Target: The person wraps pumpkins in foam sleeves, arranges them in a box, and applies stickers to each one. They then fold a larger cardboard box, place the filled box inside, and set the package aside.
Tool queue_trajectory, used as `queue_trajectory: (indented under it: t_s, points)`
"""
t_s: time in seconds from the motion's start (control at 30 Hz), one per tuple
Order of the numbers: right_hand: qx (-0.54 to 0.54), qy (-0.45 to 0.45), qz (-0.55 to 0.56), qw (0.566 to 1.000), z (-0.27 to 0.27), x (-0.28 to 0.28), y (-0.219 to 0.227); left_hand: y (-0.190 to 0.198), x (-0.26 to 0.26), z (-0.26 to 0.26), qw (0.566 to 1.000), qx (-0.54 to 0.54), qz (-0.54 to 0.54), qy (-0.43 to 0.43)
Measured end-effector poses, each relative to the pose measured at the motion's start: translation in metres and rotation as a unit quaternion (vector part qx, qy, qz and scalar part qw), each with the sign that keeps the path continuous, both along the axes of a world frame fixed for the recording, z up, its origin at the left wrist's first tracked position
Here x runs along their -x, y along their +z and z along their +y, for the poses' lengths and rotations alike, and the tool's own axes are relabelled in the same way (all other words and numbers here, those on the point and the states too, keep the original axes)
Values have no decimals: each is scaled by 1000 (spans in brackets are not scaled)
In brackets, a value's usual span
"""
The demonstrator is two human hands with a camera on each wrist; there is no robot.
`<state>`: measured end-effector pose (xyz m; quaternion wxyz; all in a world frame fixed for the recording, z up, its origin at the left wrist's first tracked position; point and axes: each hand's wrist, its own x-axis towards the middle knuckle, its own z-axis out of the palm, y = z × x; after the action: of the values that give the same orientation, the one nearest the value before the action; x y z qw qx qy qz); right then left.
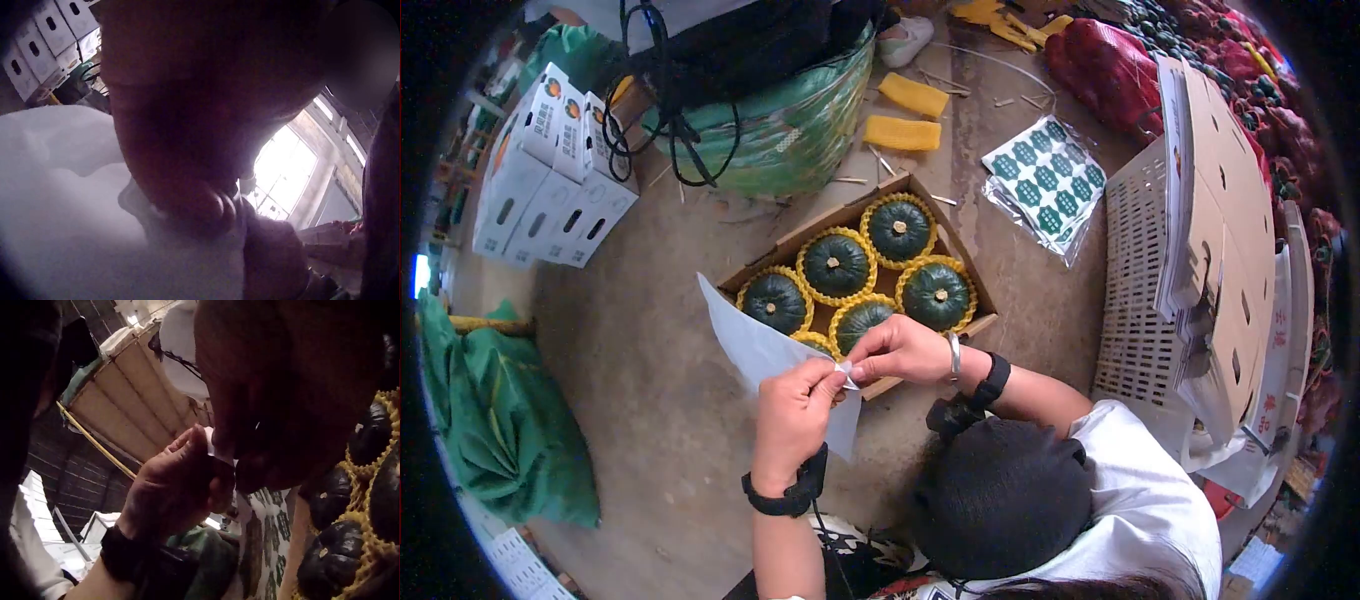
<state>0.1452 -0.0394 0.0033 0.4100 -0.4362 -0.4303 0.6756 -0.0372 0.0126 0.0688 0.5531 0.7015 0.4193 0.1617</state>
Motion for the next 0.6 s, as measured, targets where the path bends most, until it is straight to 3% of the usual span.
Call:
queue_trajectory:
  t_s: [0.07,0.13,0.2,0.23,0.27,0.33,0.4,0.47,0.5,0.53,0.6]
  points:
    - [-22,-17,-25,999,2,1,-7,-8,3,0,998,57,-16,33]
    - [48,-29,-82,995,11,-11,-6,-16,6,3,997,48,-15,57]
    - [17,-211,-179,961,27,-39,-38,-19,11,4,996,41,-14,83]
    - [-88,-285,-359,884,36,-56,-42,-19,14,7,995,33,-1,92]
    - [-189,-343,-519,759,45,-73,-44,-19,15,8,994,25,12,102]
    - [-316,-301,-639,633,62,-103,-52,-22,17,7,993,29,-11,113]
    - [-340,-272,-654,618,70,-108,-66,-21,17,9,994,26,22,104]
    - [-304,-119,-719,614,70,-100,-81,-13,13,8,993,31,25,107]
    - [-325,-84,-736,589,68,-96,-82,-11,11,7,993,38,29,110]
    - [-325,-83,-734,590,67,-96,-81,-11,11,7,992,39,30,112]
    - [-241,11,-754,611,68,-97,-71,-11,12,9,996,0,6,89]
